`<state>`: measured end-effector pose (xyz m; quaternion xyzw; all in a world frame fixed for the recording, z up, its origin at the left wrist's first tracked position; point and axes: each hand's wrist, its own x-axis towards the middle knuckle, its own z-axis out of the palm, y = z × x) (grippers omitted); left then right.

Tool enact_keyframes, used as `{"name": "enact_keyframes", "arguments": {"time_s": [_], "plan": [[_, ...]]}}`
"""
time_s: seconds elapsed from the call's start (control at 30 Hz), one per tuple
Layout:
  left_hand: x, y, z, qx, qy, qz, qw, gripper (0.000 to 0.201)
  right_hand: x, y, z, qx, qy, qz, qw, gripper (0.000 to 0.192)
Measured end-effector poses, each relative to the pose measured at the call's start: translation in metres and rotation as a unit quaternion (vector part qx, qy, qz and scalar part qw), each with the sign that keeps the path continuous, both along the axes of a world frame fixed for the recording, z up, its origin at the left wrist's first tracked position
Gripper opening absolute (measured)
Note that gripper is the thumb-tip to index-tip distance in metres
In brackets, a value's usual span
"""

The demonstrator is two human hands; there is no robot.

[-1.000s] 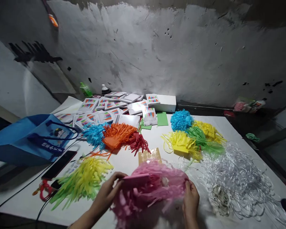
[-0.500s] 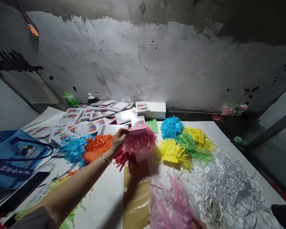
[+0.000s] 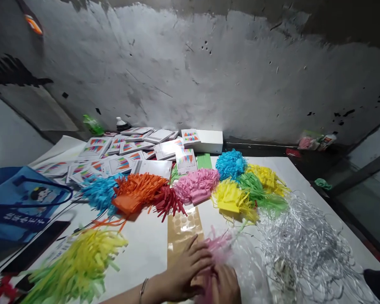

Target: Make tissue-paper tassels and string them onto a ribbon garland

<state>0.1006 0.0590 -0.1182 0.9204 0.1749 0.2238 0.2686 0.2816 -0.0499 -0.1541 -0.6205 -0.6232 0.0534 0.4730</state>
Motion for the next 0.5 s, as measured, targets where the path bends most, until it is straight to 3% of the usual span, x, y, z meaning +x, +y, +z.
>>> {"name": "enact_keyframes", "arguments": {"time_s": [0.07,0.17,0.23,0.33,0.4,0.5], "plan": [[-0.005,-0.016,0.01,0.055,-0.005,0.074,0.996,0.022,-0.017,0.01,0.022,0.042,-0.075,0.055,0.995,0.02],[-0.031,-0.025,0.032,0.102,-0.01,0.171,0.98,0.03,-0.041,0.019,0.05,0.016,-0.121,0.078,0.989,0.032],[-0.055,-0.035,0.05,0.086,0.018,0.154,0.984,0.023,-0.055,0.021,0.062,-0.002,-0.136,0.1,0.986,0.038],[-0.087,-0.053,0.073,-0.02,0.033,0.119,0.992,0.017,-0.066,0.02,0.071,0.052,-0.163,0.104,0.98,0.039],[-0.1,-0.057,0.079,-0.102,-0.017,0.186,0.977,0.035,-0.068,0.016,0.075,0.102,-0.176,0.112,0.973,0.041],[-0.105,-0.042,0.071,-0.222,-0.07,0.308,0.922,0.05,-0.069,0.009,0.079,0.138,-0.188,0.143,0.962,0.042]]}}
